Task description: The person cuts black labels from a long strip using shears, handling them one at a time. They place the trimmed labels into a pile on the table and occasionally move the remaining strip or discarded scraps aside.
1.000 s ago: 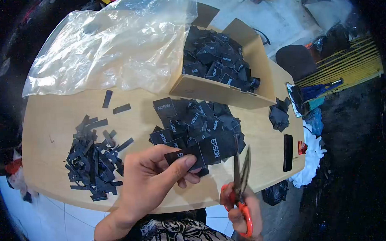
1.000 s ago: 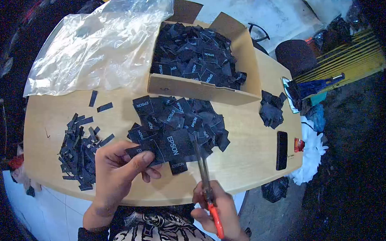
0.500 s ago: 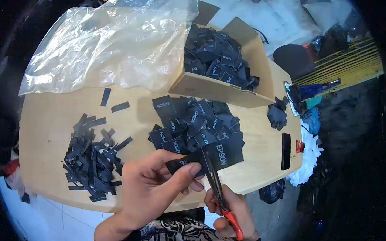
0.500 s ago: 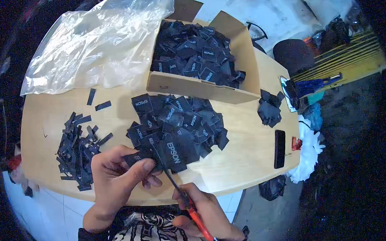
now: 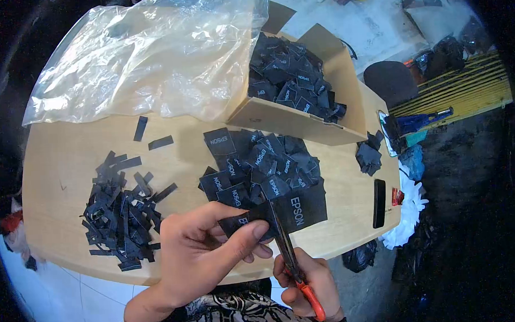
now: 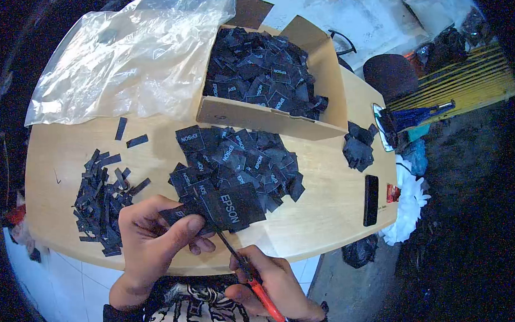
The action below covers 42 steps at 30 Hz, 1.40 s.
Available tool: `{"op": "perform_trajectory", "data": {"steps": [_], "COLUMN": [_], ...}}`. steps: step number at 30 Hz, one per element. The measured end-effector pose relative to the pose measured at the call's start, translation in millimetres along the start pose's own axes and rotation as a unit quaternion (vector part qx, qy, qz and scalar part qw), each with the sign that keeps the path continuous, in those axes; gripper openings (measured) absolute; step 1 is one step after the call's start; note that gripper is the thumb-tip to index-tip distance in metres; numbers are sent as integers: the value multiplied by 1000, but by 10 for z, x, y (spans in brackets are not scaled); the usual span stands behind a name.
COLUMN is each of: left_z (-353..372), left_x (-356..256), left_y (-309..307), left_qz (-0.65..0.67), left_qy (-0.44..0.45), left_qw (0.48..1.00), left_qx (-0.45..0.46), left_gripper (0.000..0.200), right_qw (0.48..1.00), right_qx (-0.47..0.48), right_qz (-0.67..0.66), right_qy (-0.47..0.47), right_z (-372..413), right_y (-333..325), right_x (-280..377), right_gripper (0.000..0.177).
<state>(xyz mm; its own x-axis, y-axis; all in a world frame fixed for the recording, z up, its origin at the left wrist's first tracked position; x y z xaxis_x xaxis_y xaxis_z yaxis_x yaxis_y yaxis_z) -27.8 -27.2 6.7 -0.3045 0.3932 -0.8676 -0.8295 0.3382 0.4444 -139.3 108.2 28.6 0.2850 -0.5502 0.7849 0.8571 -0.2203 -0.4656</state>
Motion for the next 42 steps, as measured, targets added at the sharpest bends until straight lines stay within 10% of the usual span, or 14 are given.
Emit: {"op": "perform_trajectory", "data": {"steps": [30, 42], "left_z": [-52, -62], "left_x": [32, 55], "left_y": [12, -1], "left_qz": [-6, -9], "left_qy": [-7, -17], "left_qw": [1000, 1000], "left_qx": [-5, 1], "left_gripper": [10, 13], "right_qw": [999, 995], "right_qx": [-28, -69], "right_qz": [-27, 55], "right_qy": [-14, -46], "right_z": [-15, -49], "right_y": [40, 57], "right_x": [-36, -57], "right_gripper": [9, 39]}}
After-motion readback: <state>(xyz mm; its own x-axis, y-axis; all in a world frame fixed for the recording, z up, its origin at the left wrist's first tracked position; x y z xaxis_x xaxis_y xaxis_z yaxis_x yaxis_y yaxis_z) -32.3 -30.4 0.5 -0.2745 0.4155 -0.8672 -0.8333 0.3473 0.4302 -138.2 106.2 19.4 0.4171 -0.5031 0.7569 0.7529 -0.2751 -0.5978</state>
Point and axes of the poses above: each hand's wrist, its own z-axis away from the middle knuckle, its own y-axis out of the palm, x = y × z, the point moved 5 cm from there along -z, towards the middle knuckle, and after that the axes turned 13 degrees about -x, right-handed, at the moved point
